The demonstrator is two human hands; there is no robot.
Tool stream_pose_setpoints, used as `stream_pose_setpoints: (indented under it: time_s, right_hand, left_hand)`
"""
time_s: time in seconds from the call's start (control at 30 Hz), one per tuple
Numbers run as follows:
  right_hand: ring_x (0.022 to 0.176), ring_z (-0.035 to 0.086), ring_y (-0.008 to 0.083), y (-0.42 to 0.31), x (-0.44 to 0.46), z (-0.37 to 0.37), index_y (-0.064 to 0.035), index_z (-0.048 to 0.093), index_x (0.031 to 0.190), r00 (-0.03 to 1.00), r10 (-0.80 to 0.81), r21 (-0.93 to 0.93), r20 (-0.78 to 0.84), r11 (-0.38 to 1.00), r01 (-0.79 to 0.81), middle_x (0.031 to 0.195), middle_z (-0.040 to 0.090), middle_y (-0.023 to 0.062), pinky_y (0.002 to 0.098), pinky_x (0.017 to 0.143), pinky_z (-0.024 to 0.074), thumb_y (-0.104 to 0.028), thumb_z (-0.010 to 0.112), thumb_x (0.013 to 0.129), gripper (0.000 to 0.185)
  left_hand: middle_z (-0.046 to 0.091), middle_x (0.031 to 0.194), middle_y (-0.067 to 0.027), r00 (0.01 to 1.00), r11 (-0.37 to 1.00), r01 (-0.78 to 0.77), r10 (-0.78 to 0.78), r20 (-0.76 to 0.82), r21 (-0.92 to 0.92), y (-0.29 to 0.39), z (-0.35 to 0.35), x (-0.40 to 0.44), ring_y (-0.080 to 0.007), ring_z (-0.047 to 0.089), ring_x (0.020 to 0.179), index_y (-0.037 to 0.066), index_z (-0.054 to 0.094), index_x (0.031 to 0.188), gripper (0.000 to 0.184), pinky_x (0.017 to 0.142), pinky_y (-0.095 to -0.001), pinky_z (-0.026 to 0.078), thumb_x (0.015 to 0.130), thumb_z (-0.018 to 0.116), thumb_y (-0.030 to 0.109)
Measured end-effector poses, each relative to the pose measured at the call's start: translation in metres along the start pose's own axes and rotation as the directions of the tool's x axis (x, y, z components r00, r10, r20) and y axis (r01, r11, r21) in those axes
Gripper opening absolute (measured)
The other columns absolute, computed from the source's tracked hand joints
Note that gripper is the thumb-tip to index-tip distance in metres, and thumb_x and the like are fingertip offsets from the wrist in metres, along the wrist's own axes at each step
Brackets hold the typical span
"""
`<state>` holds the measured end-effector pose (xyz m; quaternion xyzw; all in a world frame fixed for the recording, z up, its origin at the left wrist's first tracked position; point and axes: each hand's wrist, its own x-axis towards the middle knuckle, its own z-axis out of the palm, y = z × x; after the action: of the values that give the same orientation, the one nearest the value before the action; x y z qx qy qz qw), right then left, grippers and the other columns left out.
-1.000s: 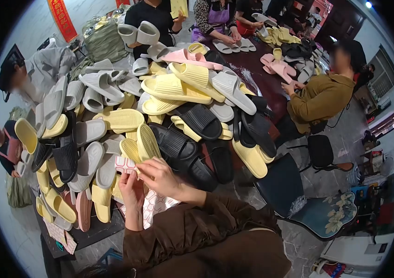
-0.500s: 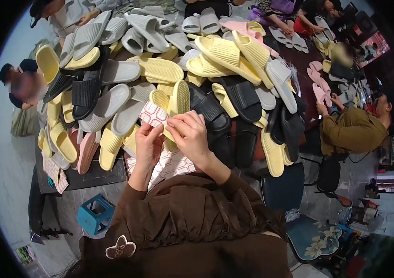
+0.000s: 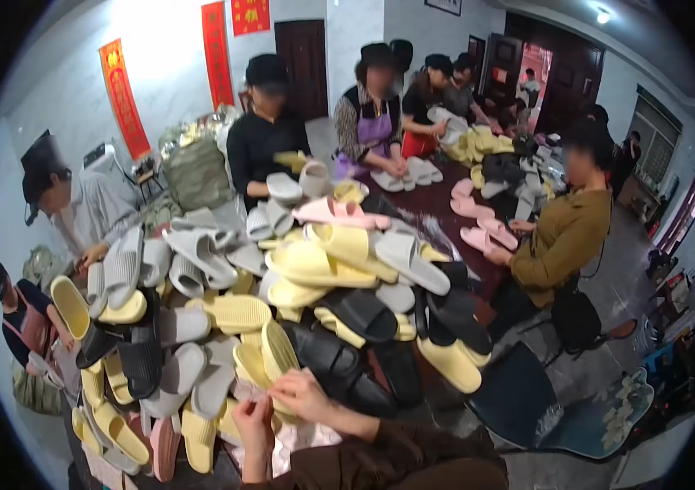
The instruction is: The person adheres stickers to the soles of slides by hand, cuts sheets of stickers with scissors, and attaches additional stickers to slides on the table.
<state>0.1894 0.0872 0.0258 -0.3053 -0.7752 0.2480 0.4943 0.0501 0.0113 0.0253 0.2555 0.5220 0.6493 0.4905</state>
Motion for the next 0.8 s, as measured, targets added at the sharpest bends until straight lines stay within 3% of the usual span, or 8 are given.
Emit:
stream_pose_setpoints:
  time_s: [0.17, 0.33, 0.4, 0.53, 0.63, 0.67, 0.73, 0.8]
  right_hand:
    - [0.074, 0.062, 0.0223, 0.001, -0.021, 0.008, -0.0062, 0.07, 0.08, 0.998, 0.058, 0.056, -0.02, 0.997, -0.056, 0.077, 0.066, 0.0065, 0.0334, 0.069, 0.0433, -0.013, 0.071, 0.081, 0.007]
    - [0.067, 0.063, 0.0174, -0.004, -0.034, 0.006, 0.0027, 0.068, 0.091, 0.909, 0.376, 0.322, 0.179, 0.851, -0.415, 0.077, 0.067, 0.0086, 0.0277, 0.064, 0.0478, -0.009, 0.068, 0.085, 0.013]
    - [0.072, 0.06, 0.0085, -0.006, -0.034, 0.002, 0.004, 0.068, 0.094, 0.732, 0.6, 0.512, 0.323, 0.54, -0.668, 0.08, 0.068, 0.0031, 0.0241, 0.066, 0.0476, -0.01, 0.064, 0.089, 0.015]
    - [0.076, 0.057, 0.0047, 0.012, -0.039, -0.008, 0.0039, 0.069, 0.092, 0.687, 0.703, 0.63, 0.186, 0.451, -0.632, 0.082, 0.067, -0.0001, 0.0212, 0.069, 0.0463, -0.009, 0.061, 0.092, 0.015]
    - [0.073, 0.053, 0.0029, 0.018, -0.036, -0.022, 0.002, 0.069, 0.092, 0.628, 0.775, 0.554, 0.074, 0.491, -0.672, 0.081, 0.065, -0.0025, 0.019, 0.067, 0.0399, -0.011, 0.061, 0.091, 0.015]
    - [0.073, 0.053, 0.0029, 0.024, -0.039, -0.023, 0.002, 0.069, 0.092, 0.617, 0.78, 0.546, 0.105, 0.474, -0.691, 0.081, 0.065, -0.0025, 0.019, 0.067, 0.0399, -0.011, 0.061, 0.091, 0.015]
    - [0.07, 0.049, 0.0028, 0.035, -0.044, -0.025, 0.0015, 0.069, 0.092, 0.648, 0.757, 0.516, 0.086, 0.523, -0.679, 0.078, 0.062, -0.0034, 0.019, 0.064, 0.0366, -0.012, 0.062, 0.091, 0.016]
    - [0.07, 0.049, 0.0029, 0.033, -0.044, -0.025, 0.0015, 0.069, 0.092, 0.639, 0.76, 0.507, 0.118, 0.508, -0.697, 0.078, 0.061, -0.0035, 0.0188, 0.064, 0.0367, -0.012, 0.062, 0.091, 0.015]
  left_hand:
    - [0.053, 0.069, 0.0046, 1.0, 1.0, 0.012, -0.012, 0.023, -0.019, -0.021, -0.014, 0.001, -0.0033, 0.045, 0.06, 0.005, 0.057, 0.077, 0.012, 0.052, -0.0196, 0.033, 0.085, 0.066, 0.004]
    - [0.056, 0.076, 0.003, 0.993, 0.989, 0.112, -0.108, 0.04, -0.101, -0.015, -0.018, -0.013, -0.0063, 0.051, 0.065, 0.005, 0.059, 0.092, 0.003, 0.056, -0.0216, 0.041, 0.088, 0.06, 0.004]
    - [0.059, 0.081, 0.001, 0.993, 0.984, 0.12, -0.118, 0.027, -0.133, -0.017, -0.027, -0.017, -0.0096, 0.057, 0.069, 0.004, 0.06, 0.098, 0.009, 0.058, -0.0227, 0.046, 0.089, 0.059, 0.006]
    - [0.063, 0.086, -0.0024, 0.985, 0.978, 0.165, -0.171, -0.035, -0.128, -0.027, -0.062, -0.027, -0.0114, 0.061, 0.076, 0.002, 0.061, 0.106, 0.018, 0.064, -0.0246, 0.051, 0.089, 0.059, 0.006]
    - [0.063, 0.077, -0.0014, 0.92, 0.859, 0.298, -0.374, 0.113, 0.416, -0.067, -0.104, -0.027, -0.0067, 0.053, 0.063, -0.002, 0.06, 0.096, 0.01, 0.056, -0.0233, 0.043, 0.09, 0.057, 0.004]
    - [0.063, 0.077, -0.0014, 0.919, 0.855, 0.322, -0.385, 0.084, 0.406, -0.085, -0.113, -0.027, -0.0067, 0.053, 0.063, -0.002, 0.06, 0.096, 0.01, 0.056, -0.0233, 0.043, 0.09, 0.057, 0.004]
    - [0.066, 0.076, -0.0111, 0.929, 0.706, 0.101, -0.318, 0.187, 0.701, -0.11, -0.124, -0.023, -0.0188, 0.062, 0.065, -0.004, 0.061, 0.095, 0.013, 0.058, -0.0318, 0.048, 0.087, 0.059, 0.006]
    - [0.066, 0.076, -0.0144, 0.953, 0.631, 0.028, -0.25, 0.169, 0.775, -0.116, -0.126, -0.02, -0.024, 0.063, 0.067, -0.004, 0.062, 0.095, 0.014, 0.06, -0.0351, 0.049, 0.086, 0.06, 0.007]
